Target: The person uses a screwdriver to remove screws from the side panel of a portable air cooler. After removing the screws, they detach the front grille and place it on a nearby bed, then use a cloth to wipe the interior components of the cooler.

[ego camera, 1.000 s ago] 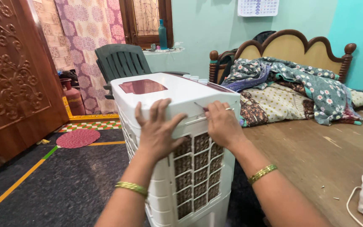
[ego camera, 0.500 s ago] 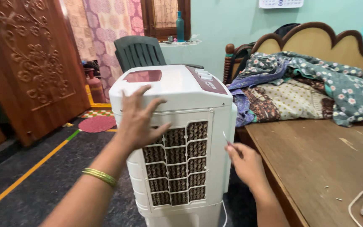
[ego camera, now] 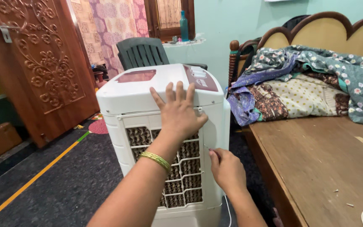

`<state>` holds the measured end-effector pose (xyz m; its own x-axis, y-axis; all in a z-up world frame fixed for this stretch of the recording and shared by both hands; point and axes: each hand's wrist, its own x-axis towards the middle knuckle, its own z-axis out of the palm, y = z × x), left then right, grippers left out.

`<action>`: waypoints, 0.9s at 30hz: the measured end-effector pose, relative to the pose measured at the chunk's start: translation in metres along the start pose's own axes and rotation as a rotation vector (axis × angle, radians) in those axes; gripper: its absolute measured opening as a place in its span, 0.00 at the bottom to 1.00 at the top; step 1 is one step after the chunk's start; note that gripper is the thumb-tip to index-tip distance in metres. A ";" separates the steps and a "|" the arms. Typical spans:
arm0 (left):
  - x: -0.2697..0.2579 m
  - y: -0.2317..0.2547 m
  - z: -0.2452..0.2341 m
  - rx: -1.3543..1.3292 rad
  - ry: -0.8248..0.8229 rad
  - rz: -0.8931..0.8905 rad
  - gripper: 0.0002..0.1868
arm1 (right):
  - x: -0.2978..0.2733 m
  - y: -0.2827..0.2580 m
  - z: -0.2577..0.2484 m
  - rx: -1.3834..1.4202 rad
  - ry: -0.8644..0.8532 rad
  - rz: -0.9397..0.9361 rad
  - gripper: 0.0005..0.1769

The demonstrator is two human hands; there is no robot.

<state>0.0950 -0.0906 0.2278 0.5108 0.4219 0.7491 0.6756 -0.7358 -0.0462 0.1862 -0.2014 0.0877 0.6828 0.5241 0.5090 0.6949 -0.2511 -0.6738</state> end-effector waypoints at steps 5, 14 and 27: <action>0.001 -0.002 0.010 -0.027 -0.028 0.022 0.52 | -0.001 -0.012 0.004 -0.059 -0.006 0.002 0.13; 0.010 -0.017 0.018 -0.057 -0.061 0.100 0.50 | -0.026 -0.026 0.073 -0.454 0.248 -0.181 0.13; -0.016 -0.024 0.027 -0.094 0.102 0.072 0.69 | -0.008 0.004 0.017 -0.066 -0.104 0.154 0.16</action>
<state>0.0846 -0.0654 0.1991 0.4964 0.3141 0.8093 0.5839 -0.8107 -0.0435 0.1794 -0.1927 0.0719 0.7577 0.5560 0.3417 0.5993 -0.3856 -0.7015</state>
